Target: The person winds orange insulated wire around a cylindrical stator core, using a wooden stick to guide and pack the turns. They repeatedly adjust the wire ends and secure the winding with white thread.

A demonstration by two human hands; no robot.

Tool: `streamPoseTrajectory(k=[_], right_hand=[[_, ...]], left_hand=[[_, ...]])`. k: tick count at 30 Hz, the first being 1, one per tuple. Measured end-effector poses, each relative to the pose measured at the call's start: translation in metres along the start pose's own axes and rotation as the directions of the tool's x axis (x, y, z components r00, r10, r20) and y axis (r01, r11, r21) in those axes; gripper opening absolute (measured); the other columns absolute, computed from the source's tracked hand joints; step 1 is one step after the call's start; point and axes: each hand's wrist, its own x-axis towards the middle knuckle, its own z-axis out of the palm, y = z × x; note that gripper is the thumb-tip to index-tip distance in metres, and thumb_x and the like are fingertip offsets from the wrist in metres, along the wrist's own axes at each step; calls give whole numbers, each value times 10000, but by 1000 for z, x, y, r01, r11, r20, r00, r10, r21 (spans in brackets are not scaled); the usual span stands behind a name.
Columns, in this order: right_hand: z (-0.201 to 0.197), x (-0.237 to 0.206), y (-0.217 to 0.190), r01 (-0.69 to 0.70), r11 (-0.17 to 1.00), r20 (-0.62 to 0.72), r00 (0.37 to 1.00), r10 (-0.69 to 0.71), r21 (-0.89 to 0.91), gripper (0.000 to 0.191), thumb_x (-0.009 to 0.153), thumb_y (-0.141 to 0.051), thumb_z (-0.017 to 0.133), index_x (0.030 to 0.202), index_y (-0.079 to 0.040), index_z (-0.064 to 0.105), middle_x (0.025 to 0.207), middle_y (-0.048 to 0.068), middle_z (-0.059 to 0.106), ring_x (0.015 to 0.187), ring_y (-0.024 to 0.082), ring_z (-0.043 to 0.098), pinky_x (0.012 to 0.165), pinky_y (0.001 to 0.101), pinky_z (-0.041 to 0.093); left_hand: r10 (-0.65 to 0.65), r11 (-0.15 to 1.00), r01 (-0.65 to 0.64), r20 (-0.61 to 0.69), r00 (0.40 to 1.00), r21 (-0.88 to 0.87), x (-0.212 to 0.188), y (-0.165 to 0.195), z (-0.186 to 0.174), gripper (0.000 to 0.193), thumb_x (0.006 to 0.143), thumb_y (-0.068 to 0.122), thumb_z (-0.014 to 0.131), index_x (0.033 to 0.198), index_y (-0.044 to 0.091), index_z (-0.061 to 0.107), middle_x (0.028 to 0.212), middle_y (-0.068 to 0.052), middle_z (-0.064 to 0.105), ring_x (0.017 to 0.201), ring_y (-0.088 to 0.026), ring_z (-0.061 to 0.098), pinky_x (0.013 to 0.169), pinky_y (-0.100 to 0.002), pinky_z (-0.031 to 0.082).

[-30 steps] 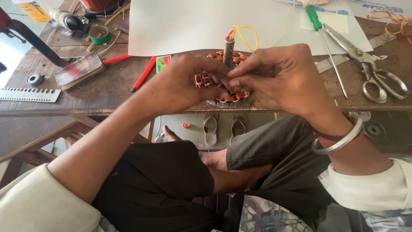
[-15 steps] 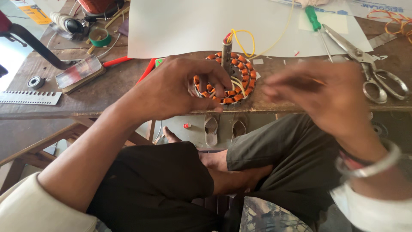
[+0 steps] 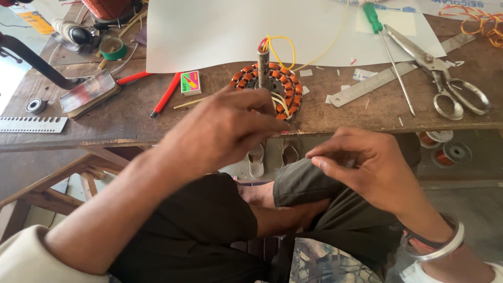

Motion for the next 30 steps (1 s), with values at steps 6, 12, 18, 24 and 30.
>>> streamPoseTrajectory(k=[6, 12, 18, 24, 30], right_hand=[[4, 1, -11, 16, 1000, -66, 998, -15, 10, 105, 808, -10, 776, 911, -29, 770, 803, 2, 659, 658, 44, 560, 574, 219, 431], [3, 4, -15, 92, 994, -96, 991, -97, -57, 120, 796, 3, 761, 913, -24, 757, 810, -5, 675, 697, 50, 583, 602, 207, 432], [-1, 7, -13, 142, 989, -106, 984, -146, -45, 93, 820, -18, 762, 907, -34, 735, 822, -9, 681, 727, 34, 641, 636, 197, 483], [-10, 12, 0, 133, 989, -97, 987, -127, 61, 118, 847, -23, 736, 963, -28, 719, 893, 0, 699, 767, 49, 650, 669, 191, 517], [-17, 29, 14, 99, 979, -123, 989, -78, 179, 100, 917, -57, 709, 1014, -33, 714, 941, -2, 713, 835, 58, 673, 733, 217, 566]], left_hand=[[-85, 996, 86, -79, 993, 2, -3, 10, 17, 161, 886, 78, 755, 1047, 72, 751, 995, -73, 644, 914, -268, 675, 787, -400, 554], [-70, 997, 73, -91, 993, 24, -2, 10, 21, 181, 878, 87, 753, 1059, 79, 757, 997, -60, 635, 939, -241, 671, 797, -392, 554], [-47, 994, 53, -69, 997, 92, -1, 8, 21, 166, 876, 94, 751, 1042, 79, 759, 981, -67, 597, 945, -239, 654, 828, -400, 543], [-70, 994, 77, -86, 994, 80, 0, 4, 19, 165, 854, 78, 747, 1018, 63, 739, 1022, -81, 596, 965, -251, 654, 830, -400, 542], [-87, 994, 80, -90, 992, -77, 4, -1, 21, 115, 893, 44, 726, 1005, 38, 704, 1054, -97, 581, 987, -262, 640, 832, -395, 533]])
